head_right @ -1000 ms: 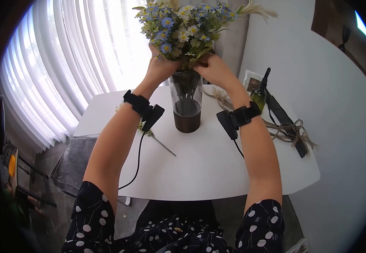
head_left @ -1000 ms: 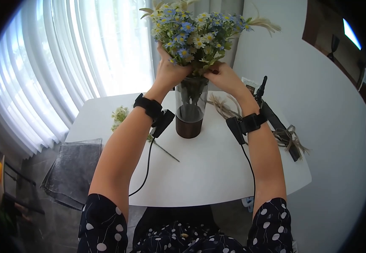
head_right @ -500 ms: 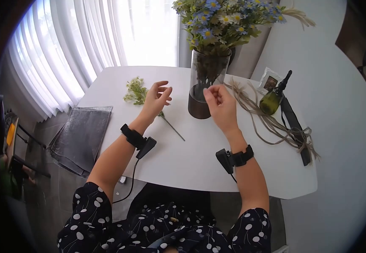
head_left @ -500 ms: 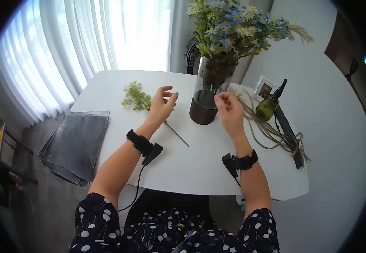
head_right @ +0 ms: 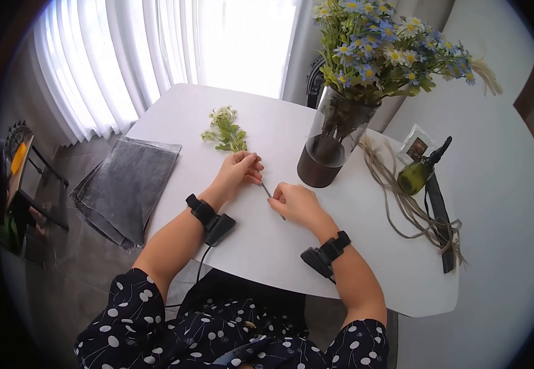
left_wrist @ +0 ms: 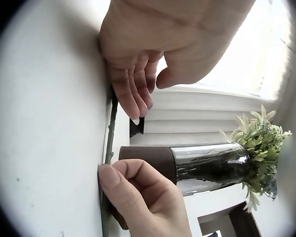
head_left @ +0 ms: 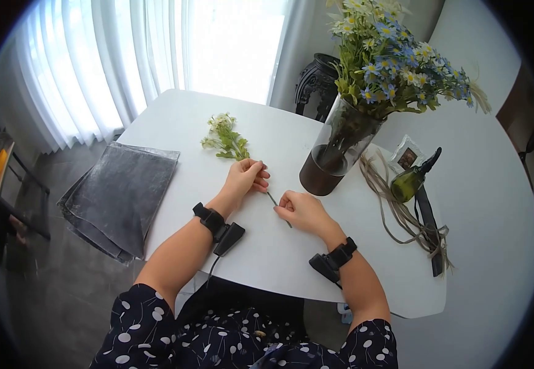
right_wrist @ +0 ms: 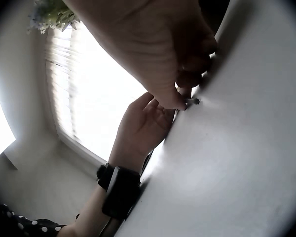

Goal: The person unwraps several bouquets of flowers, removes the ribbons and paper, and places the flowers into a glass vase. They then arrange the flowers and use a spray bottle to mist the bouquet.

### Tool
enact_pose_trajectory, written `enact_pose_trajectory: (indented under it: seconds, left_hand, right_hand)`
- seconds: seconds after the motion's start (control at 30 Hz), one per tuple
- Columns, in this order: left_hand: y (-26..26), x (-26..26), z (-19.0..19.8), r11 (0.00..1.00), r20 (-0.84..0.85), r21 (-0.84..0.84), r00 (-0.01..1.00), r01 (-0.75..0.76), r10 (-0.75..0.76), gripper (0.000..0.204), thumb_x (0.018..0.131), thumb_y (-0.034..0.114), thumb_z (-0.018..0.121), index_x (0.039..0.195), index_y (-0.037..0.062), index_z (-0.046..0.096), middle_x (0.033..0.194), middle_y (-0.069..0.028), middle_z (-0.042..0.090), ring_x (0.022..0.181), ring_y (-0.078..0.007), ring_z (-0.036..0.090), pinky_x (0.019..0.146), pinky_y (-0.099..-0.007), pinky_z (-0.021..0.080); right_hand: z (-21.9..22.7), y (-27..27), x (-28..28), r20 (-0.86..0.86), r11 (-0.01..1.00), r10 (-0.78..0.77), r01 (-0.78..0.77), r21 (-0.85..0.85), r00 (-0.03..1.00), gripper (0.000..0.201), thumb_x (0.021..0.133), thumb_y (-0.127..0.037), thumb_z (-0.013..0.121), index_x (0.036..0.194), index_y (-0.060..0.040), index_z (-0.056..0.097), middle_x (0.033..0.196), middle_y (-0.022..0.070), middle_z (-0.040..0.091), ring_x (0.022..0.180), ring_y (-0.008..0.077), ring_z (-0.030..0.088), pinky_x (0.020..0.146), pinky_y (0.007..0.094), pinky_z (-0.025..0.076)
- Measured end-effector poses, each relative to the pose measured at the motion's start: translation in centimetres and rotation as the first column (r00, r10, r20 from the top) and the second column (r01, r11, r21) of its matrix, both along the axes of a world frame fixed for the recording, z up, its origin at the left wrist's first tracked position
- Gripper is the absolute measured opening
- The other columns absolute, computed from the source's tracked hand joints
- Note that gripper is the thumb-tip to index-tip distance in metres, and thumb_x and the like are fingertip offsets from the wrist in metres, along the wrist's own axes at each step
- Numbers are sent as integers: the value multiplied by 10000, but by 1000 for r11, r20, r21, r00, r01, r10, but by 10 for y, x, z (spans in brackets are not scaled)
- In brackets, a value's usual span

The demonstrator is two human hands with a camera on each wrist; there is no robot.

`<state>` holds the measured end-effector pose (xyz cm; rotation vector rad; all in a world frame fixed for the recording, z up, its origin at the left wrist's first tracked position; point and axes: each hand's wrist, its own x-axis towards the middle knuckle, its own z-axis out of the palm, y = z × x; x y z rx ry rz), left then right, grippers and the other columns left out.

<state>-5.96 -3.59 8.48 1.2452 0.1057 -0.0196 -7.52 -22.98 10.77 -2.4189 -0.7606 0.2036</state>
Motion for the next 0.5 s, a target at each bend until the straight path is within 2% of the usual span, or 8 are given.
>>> enact_pose_trajectory:
  seconds: [0.07,0.13,0.17,0.2,0.27,0.33,0.47,0.5]
  left_hand:
    - [2,-2,2,983,-45,13,982,184,-183,272,932,285,531,909,14,544,770,-77,606,591,-136,590,541,-255,499]
    - [0,-3,4,973,-63,42,973,225,-223,310,936,320,523,842,25,536,697,-70,593,534,-147,576,498,-262,476]
    - [-1,-5,6,948,-89,90,950,306,-298,319,938,328,517,838,26,532,686,-68,588,530,-150,576,498,-264,477]
    - [-2,-5,6,913,-117,136,921,385,-371,328,940,336,511,834,26,529,675,-66,584,525,-154,575,498,-266,477]
    - [-3,-5,6,919,-105,134,928,370,-358,341,946,345,499,822,29,525,661,-60,578,515,-152,567,488,-267,463]
    - [-3,-4,5,938,-77,197,958,286,-276,337,952,342,491,832,27,516,671,-64,577,506,-142,552,481,-258,444]
    - [-8,-10,14,956,-63,202,977,211,-203,307,955,328,487,893,29,517,728,-65,585,518,-120,543,470,-234,416]
    - [-10,-11,15,980,33,142,989,135,-142,287,956,318,487,935,34,521,762,-62,589,530,-106,544,464,-218,402]
  right_hand:
    - [-4,-3,0,-61,998,-37,39,40,997,258,783,-278,629,784,-21,608,598,81,613,549,205,604,544,324,458]
    - [-15,-6,4,-31,974,-113,117,194,993,213,791,-217,637,773,-9,596,554,58,579,477,146,542,502,288,425]
    - [-17,-6,4,-32,974,-113,117,193,993,213,791,-217,637,773,-9,596,554,58,579,477,146,542,502,288,425]
    - [-19,-6,4,-57,954,-121,132,270,991,194,796,-188,640,770,-3,589,544,43,560,468,117,504,489,270,407]
    - [-20,-5,4,-79,929,-128,147,341,989,178,802,-160,642,768,4,582,533,27,541,459,88,466,476,253,389]
    - [-20,-3,3,-42,884,-141,145,445,989,175,813,-133,644,756,13,565,528,8,517,477,49,430,461,226,364]
    - [-17,-3,1,-21,853,-149,139,503,989,170,816,-121,643,759,16,559,533,2,514,484,37,424,457,214,355]
    - [-17,-2,0,-33,844,-128,126,521,991,163,819,-116,639,767,15,557,533,0,510,484,33,422,456,210,352]
